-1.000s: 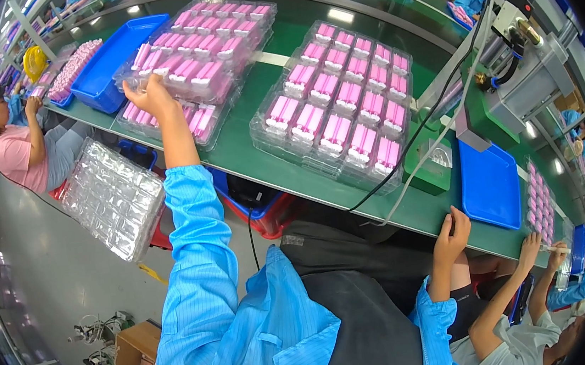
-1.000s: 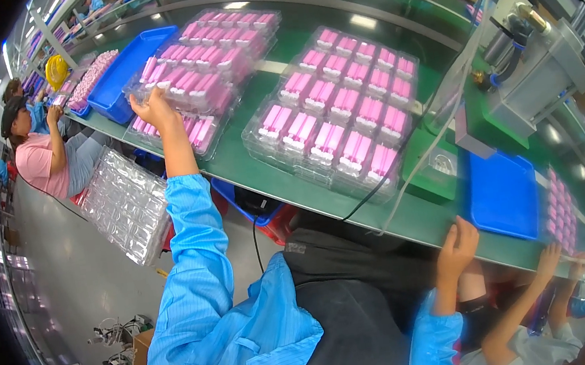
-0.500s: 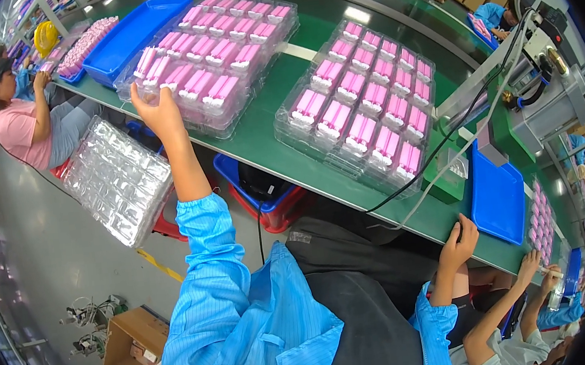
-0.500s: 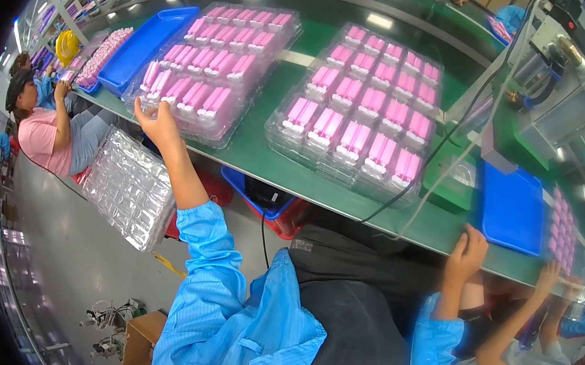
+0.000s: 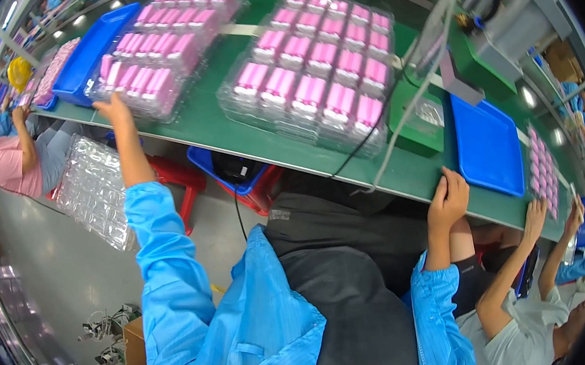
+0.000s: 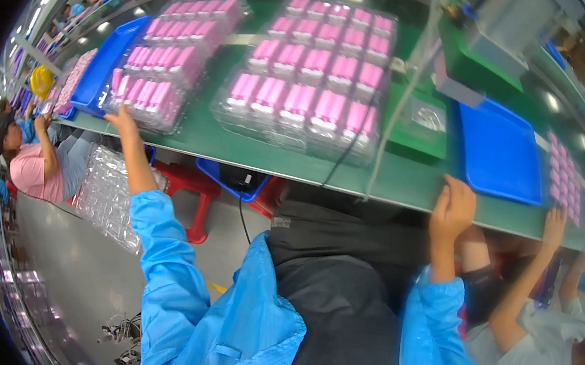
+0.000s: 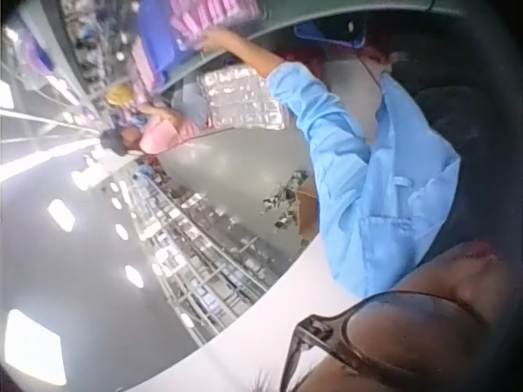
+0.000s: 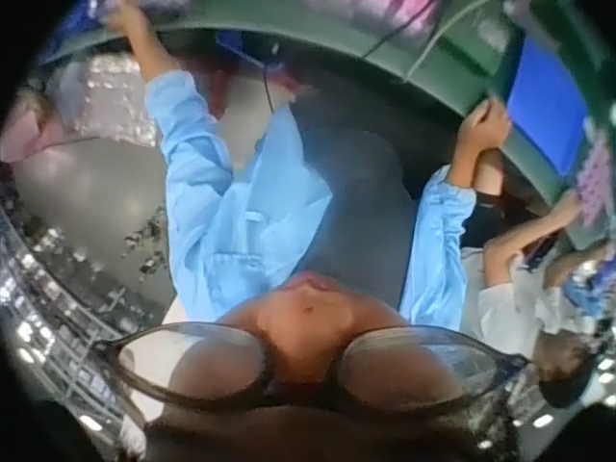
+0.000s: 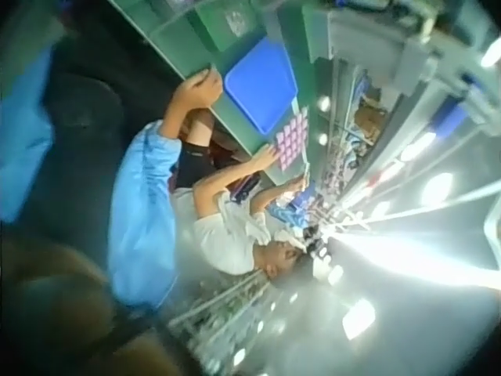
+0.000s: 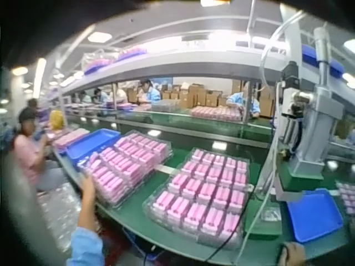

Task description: Assemble battery packs by placing individual cells into a holder and using a pneumatic press machine to secure them.

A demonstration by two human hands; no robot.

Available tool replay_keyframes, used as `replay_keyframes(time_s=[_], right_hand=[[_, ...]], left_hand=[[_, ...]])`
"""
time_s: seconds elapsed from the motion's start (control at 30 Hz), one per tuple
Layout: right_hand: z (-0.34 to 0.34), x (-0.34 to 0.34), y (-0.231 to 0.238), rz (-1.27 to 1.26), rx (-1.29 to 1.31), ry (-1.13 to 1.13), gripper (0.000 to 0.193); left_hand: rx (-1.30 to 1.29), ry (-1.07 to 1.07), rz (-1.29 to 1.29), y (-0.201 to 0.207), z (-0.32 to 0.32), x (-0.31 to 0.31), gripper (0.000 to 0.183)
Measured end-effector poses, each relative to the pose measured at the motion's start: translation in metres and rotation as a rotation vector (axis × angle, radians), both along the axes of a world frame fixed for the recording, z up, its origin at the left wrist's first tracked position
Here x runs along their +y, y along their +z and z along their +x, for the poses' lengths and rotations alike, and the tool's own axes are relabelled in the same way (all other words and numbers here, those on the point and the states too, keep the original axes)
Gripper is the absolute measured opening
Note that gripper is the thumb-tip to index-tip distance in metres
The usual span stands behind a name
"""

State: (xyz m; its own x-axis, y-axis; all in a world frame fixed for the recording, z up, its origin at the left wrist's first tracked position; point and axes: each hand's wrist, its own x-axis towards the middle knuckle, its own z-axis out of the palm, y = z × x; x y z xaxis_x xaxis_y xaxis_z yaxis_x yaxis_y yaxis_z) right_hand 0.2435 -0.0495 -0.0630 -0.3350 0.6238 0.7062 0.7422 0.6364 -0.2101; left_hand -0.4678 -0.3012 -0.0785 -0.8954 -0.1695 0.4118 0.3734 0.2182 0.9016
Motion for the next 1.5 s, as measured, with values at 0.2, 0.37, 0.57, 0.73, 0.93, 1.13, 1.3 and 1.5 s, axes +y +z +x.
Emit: replay_keyframes(time_s=[0.2, 0.37, 0.57, 0.73, 0.93, 1.13, 1.3, 1.5], right_hand=[[0.007, -0.002, -0.003, 0.023, -0.001, -0.021, 0.019], [0.011, -0.002, -0.001, 0.038, 0.047, -0.004, 0.02], [0.02, -0.005, 0.004, 0.016, 0.067, 0.025, 0.023], [0.025, 0.0, 0.001, 0.002, 0.087, 0.051, 0.023], [0.023, 0.001, 0.002, 0.011, 0.118, 0.072, 0.022], [0.029, 0.001, 0.009, -0.077, 0.163, 0.153, 0.023], [0.032, 0.013, 0.035, -0.364, 0.482, 0.306, 0.02], [-0.007, 0.05, 0.077, -0.328, 0.521, 0.411, 0.027]], left_hand=[[0.27, -0.49, -0.182, 0.124, 0.227, 0.07, 0.044], [0.384, -0.96, -0.608, 0.118, 0.338, 0.158, 0.04], [0.392, -0.998, -1.047, 0.121, 0.337, 0.18, 0.049], [0.512, -0.598, -1.426, 0.141, 0.348, 0.183, 0.042], [0.097, -1.198, -0.698, 0.16, 0.377, 0.231, 0.037], [-0.123, -1.471, -0.387, 0.123, 0.443, 0.288, 0.035], [-0.184, -1.626, -0.309, 0.112, 0.462, 0.297, 0.033], [0.159, -1.626, -0.516, 0.097, 0.477, 0.319, 0.036]])
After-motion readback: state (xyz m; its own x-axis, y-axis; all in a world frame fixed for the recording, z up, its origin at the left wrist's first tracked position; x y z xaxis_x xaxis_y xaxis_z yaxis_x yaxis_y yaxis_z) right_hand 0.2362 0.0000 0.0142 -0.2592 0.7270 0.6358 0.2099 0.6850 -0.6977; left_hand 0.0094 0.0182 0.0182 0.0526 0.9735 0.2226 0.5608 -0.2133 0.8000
